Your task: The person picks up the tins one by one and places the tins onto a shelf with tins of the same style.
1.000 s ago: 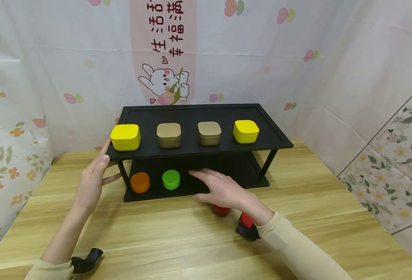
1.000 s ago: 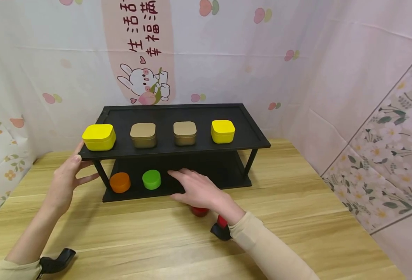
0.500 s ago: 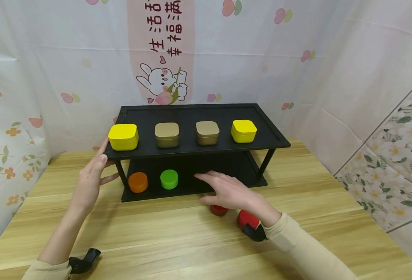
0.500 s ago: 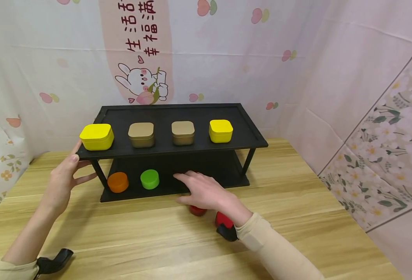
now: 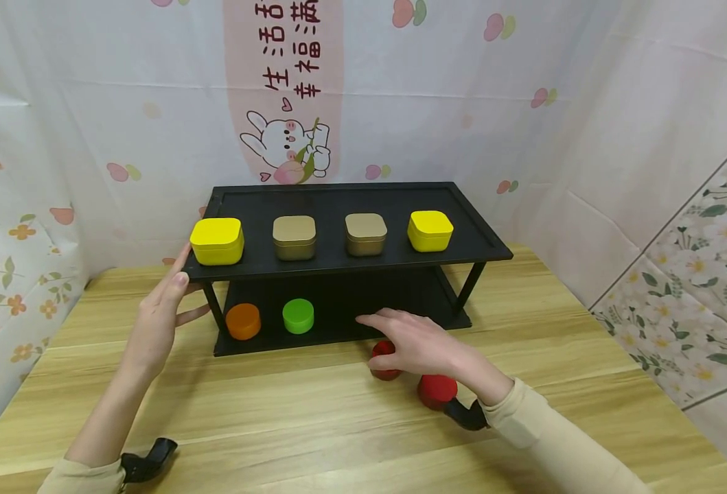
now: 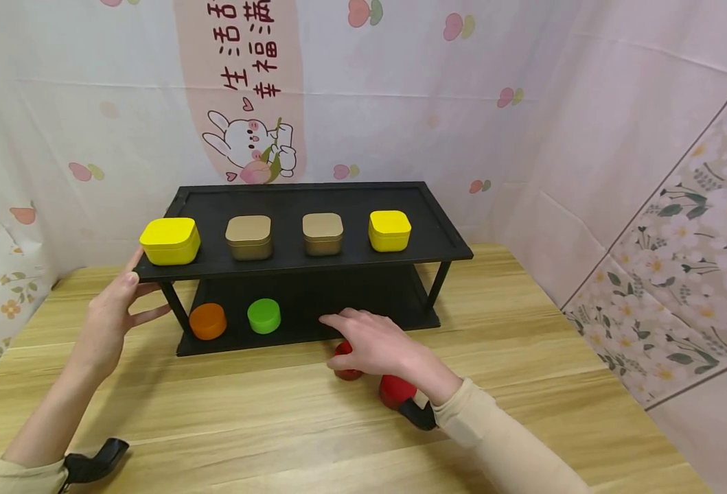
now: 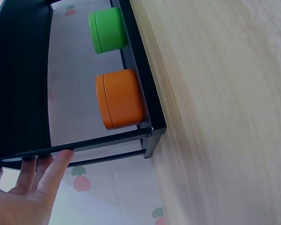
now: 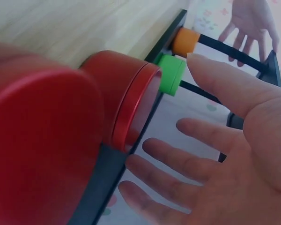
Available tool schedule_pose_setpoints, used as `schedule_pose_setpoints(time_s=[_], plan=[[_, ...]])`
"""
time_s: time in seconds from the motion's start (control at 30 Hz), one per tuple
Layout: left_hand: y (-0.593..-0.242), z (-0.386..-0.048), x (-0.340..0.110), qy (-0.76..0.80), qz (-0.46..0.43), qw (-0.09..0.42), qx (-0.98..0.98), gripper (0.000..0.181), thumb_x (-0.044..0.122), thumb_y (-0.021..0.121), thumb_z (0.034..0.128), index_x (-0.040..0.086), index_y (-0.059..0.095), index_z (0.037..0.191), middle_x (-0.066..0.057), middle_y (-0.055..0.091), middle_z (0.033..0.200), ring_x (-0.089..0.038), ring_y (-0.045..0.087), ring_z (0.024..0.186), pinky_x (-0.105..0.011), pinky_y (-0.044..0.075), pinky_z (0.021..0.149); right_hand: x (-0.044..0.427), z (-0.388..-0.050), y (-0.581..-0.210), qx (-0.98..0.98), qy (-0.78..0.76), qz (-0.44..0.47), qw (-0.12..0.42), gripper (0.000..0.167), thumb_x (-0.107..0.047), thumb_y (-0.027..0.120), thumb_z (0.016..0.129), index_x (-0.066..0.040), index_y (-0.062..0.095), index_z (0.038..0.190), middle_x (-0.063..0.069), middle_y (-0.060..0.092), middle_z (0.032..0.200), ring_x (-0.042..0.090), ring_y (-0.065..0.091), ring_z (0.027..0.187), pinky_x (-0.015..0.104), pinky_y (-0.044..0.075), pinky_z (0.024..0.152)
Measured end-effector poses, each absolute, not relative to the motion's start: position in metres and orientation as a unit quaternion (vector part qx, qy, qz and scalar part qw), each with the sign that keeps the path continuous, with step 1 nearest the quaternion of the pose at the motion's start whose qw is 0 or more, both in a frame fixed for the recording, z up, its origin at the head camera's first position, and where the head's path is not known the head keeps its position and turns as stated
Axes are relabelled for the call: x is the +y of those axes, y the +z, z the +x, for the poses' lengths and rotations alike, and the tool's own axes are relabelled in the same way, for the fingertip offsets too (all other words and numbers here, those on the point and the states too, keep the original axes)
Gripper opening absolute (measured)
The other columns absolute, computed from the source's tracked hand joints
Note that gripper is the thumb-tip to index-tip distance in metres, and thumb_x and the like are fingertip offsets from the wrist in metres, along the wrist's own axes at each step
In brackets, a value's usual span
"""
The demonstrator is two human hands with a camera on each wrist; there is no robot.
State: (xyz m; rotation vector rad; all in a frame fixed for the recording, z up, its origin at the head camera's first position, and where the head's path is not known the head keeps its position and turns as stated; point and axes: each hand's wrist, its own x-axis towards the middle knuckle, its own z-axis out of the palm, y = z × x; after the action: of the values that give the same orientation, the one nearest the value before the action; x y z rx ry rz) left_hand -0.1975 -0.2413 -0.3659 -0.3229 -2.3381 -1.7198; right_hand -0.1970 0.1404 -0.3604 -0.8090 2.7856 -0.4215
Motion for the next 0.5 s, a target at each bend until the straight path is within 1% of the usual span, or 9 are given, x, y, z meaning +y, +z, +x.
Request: schedule_pose_setpoints(time_s=[0.1, 0.2, 0.5], plan=[[-0.3659, -0.1977, -0.2415, -0.586, -0.110, 0.111, -0.795, 0.050, 0.037, 0.031, 0.1130, 0.039, 0.022, 0.162, -0.001, 0.023, 0.173, 0.000, 0.054, 0.119, -0.012, 0.059, 0.081, 0.1430, -0.1966, -0.3602, 0.945, -0.141, -0.273, 0.112, 0.067, -0.035, 0.080, 0.089, -0.019, 0.055, 0.149, 0.006, 0.061, 0.144, 0.022, 0.061, 0.114, 0.032, 0.058, 0.076], [-0.3661, -0.1980, -0.2415, -0.584, -0.108, 0.112, -0.796, 0.050, 0.037, 0.031, 0.1129, 0.039, 0.022, 0.162, -0.002, 0.023, 0.173, 0.001, 0.053, 0.118, -0.012, 0.059, 0.081, 0.1448, -0.1961, -0.3595, 0.945, -0.137, -0.273, 0.117, 0.066, -0.036, 0.079, 0.088, -0.020, 0.057, 0.148, 0.006, 0.061, 0.143, 0.020, 0.059, 0.109, 0.028, 0.054, 0.070], [-0.3663, -0.1981, -0.2413, -0.589, -0.107, 0.110, -0.794, 0.050, 0.037, 0.032, 0.1129, 0.039, 0.023, 0.162, -0.001, 0.023, 0.173, 0.001, 0.054, 0.118, -0.012, 0.059, 0.081, 0.1503, -0.1964, -0.3596, 0.946, -0.117, -0.277, 0.124, 0.065, -0.036, 0.081, 0.087, -0.020, 0.058, 0.146, 0.007, 0.062, 0.141, 0.019, 0.059, 0.105, 0.029, 0.054, 0.071]])
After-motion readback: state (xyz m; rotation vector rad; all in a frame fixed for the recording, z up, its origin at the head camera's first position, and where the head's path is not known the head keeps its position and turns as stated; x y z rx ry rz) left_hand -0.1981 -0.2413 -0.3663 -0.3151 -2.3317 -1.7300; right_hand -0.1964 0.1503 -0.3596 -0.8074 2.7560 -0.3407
